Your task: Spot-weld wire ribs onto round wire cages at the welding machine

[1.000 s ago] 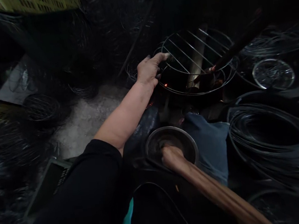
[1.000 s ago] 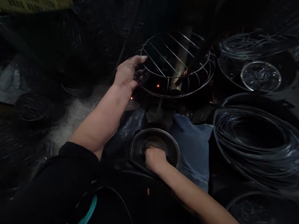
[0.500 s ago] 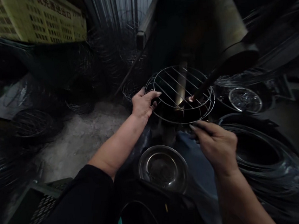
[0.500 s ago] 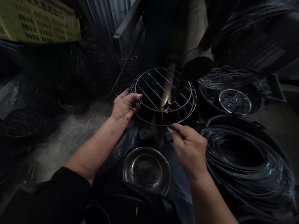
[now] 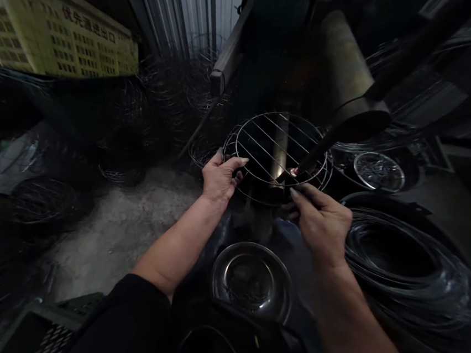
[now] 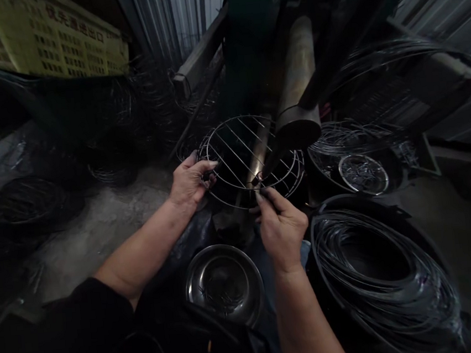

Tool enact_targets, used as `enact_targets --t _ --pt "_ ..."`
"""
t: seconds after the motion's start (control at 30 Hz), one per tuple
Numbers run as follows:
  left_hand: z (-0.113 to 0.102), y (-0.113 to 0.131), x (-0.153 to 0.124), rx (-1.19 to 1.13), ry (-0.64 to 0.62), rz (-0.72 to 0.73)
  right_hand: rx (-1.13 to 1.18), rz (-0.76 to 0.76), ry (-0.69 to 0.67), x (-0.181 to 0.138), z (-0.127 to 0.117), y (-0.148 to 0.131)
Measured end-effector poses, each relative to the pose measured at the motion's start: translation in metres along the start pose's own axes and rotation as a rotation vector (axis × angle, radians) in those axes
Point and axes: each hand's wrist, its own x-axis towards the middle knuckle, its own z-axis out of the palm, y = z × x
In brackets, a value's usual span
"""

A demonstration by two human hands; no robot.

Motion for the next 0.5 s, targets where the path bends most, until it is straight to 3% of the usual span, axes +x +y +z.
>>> enact_targets --t 0.27,0.4,0.5 --pt "-0.006 -0.004 0.004 -0.032 0.009 -0.001 -0.081 -0.042 -0.067 -0.019 -0.039 0.005" --pt "-0.004 0.000 0.002 0.004 -0.026 -0.002 -0.128 -0.066 -0.099 -0.015 -0.037 0.010" --pt "-0.005 0.003 -0.004 0.092 -0.023 0.031 -0.141 -0.138 -0.210 -0.014 -0.026 0.012"
